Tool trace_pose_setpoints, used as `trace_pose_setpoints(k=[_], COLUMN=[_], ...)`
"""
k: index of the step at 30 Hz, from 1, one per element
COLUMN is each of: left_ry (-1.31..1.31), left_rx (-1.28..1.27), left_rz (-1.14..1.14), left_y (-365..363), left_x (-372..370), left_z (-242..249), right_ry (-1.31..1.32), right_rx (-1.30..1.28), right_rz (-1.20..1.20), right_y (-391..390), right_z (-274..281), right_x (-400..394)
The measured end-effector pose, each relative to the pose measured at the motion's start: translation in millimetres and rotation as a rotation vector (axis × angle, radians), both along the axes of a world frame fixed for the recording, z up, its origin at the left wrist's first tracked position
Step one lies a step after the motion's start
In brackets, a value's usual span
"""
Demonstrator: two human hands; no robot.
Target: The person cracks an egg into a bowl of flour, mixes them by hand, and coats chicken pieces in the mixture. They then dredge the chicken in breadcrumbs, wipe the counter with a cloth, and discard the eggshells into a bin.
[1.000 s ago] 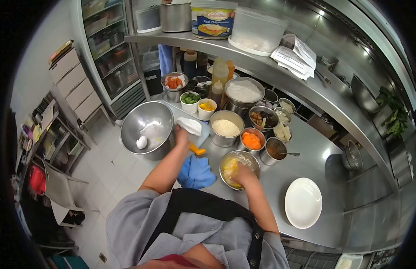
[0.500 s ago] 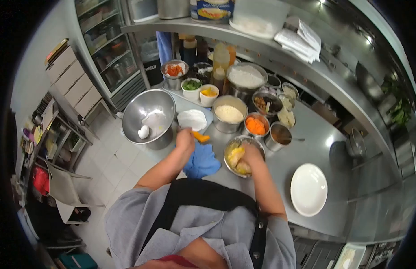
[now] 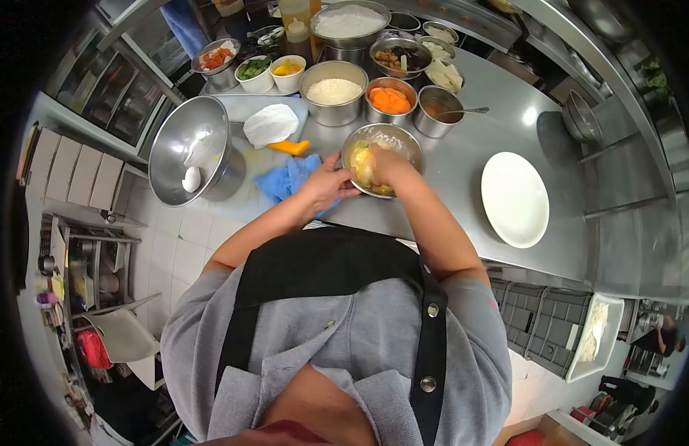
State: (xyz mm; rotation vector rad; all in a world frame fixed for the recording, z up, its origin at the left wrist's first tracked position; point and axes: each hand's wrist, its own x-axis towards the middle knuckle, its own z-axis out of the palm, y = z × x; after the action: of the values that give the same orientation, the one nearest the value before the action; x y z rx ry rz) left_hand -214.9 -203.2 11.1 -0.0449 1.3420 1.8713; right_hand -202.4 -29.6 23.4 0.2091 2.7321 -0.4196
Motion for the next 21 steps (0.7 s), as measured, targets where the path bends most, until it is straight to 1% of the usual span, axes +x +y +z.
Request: trace_pose_setpoints(k=[1,2,5,6,10,13,15,16,17,19,21], left_ry=[-0.015,-0.014,-0.004,0.001,-0.053,-0.026,-0.015,-0.01,-0.015,-0.024,-0.032], left_rx=[0.049,0.078,0.13,0.125,0.168,0.194,0.194,0.193,0.184,0.172,0.199], left_rz=[-0.057,-0.05,-0.015,0.002,0.03,0.022,0.016,0.011,0.023,0.046,0.061], left_y=[4,6,7,5,-2,-6,-8,-9,-10,-12,-15], left_x=[-1,-1,0,1,-6,-6,-7,-7,-8,-11,-14], left_z=[-5,-10,-8,-5,-11,-12,-12,-12,-12,-12,-15], right_ry=[0.007,0.015,0.159,0.238,0.188,0.176,0.199,0.209,0.184,0.134,0.082], right_rx=[-0.047,-0.092,-0.241,-0.148,-0.334,-0.383,-0.183,-0.084,-0.037,0.063,-0.034], right_rz=[0.001,0.004,0.028,0.075,0.042,0.062,0.062,0.06,0.021,-0.058,0.034], right_y=[1,4,19,19,5,10,4,-5,-15,-45,-34], right_z=[-5,-9,15,25,73,57,12,6,0,10,-3], right_x=[-4,-8,-11,-11,-5,-13,-15,-12,-11,-4,-21])
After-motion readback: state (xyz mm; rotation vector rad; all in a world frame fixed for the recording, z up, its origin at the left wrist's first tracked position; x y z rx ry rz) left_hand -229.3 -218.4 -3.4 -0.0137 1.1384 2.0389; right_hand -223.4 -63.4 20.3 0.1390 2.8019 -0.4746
